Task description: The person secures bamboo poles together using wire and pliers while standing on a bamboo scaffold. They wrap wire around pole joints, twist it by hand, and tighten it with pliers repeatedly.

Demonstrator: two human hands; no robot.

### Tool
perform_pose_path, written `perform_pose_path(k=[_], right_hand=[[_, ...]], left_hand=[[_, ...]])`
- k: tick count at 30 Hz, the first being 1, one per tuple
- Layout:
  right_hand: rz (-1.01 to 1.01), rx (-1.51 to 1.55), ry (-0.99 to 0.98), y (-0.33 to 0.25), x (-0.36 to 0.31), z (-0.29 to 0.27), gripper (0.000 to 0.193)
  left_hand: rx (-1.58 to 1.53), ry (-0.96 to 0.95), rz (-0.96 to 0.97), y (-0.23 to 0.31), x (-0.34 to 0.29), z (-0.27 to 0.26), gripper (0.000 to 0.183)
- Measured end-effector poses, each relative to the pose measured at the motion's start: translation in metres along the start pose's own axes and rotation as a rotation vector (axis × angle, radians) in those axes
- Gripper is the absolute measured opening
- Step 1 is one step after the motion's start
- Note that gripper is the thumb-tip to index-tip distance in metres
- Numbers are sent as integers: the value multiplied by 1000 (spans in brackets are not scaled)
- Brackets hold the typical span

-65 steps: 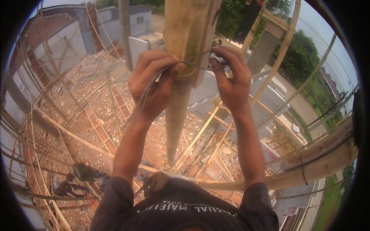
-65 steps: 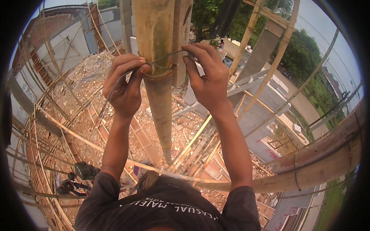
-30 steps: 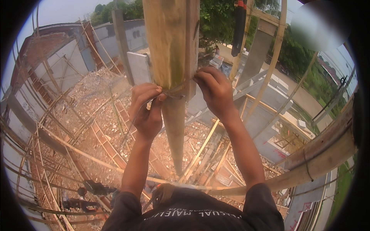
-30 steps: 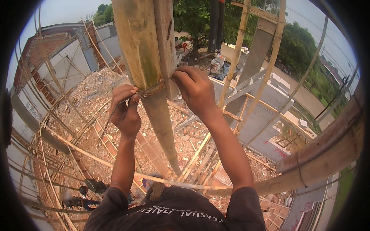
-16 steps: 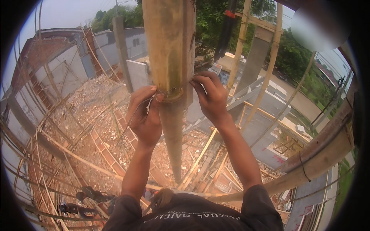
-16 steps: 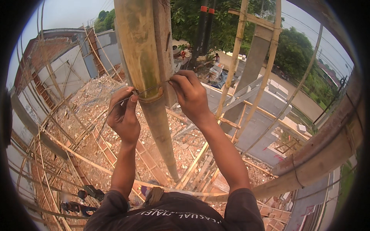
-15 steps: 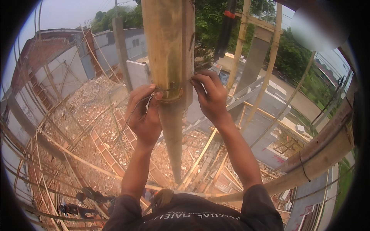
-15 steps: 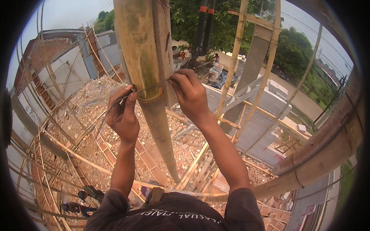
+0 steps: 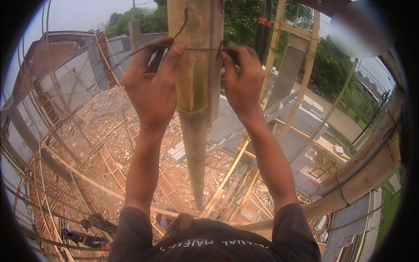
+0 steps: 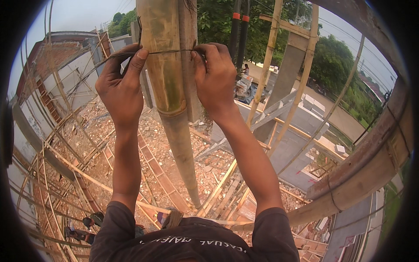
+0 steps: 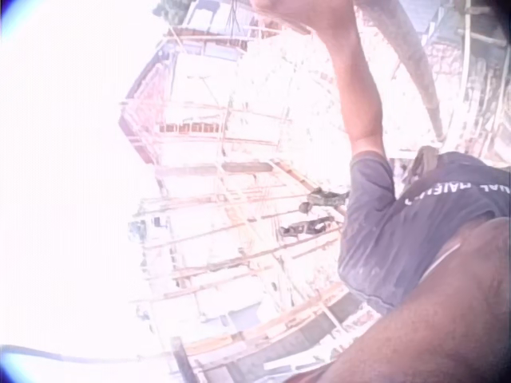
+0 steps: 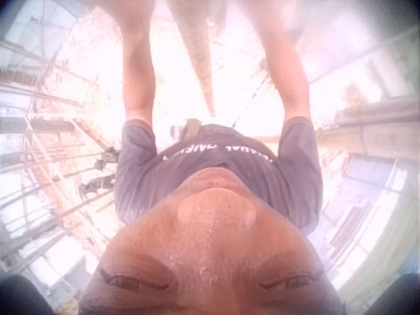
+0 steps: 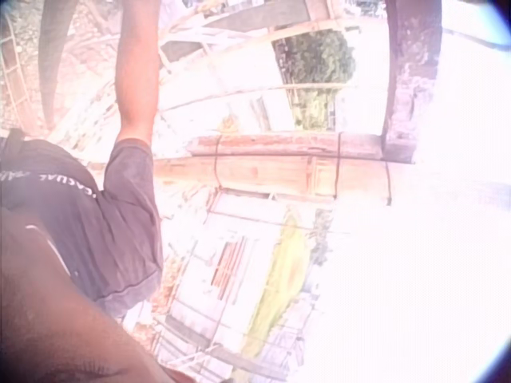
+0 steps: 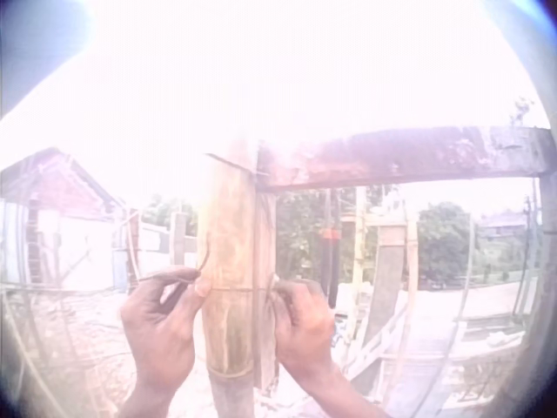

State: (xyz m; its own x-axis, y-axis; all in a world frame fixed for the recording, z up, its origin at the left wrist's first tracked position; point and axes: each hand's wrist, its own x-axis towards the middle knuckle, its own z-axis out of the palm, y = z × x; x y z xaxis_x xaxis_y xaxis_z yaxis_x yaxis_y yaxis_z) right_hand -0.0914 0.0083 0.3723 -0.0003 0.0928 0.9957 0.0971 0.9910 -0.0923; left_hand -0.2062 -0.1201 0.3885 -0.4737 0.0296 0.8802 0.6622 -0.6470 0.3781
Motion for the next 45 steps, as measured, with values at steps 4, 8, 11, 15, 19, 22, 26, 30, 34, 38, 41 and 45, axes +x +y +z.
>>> perform_pose_path(k=[4,8,11,15,19,22,26,30,34,38,41,45], right_hand=[[-2,73,45,4,23,5,8],[-24,92,31,6,36,5,10],[-20,91,17,8,41,5,11],[-28,41,12,5,41,2,12],[-28,62,15,4,40,5,12],[-44,39,-4,7,43,4,12],[54,111,-68,0,48,-9,14],[-403,-45,91,-51,70,-48,16],[-924,-198,17,-99,116,-57,15],[-869,-639,-524,-151,127,-65,17],[-853,-861,-698,-158,133,-58,9],[-659,-779,-1081,-167,163,-65,14]], left_hand=[[89,8,98,-4,10,2,21],[57,-22,51,10,18,3,18],[21,-7,42,14,19,5,18],[61,-24,-51,15,11,-2,19],[-79,15,23,6,11,3,17],[-77,-5,65,8,18,3,12],[-105,17,156,1,25,10,11],[-155,6,211,-4,28,13,11],[-91,41,243,-1,28,11,11],[-77,4,332,0,28,6,10],[-39,-13,368,-3,36,6,10],[-34,-81,347,-3,42,11,12]])
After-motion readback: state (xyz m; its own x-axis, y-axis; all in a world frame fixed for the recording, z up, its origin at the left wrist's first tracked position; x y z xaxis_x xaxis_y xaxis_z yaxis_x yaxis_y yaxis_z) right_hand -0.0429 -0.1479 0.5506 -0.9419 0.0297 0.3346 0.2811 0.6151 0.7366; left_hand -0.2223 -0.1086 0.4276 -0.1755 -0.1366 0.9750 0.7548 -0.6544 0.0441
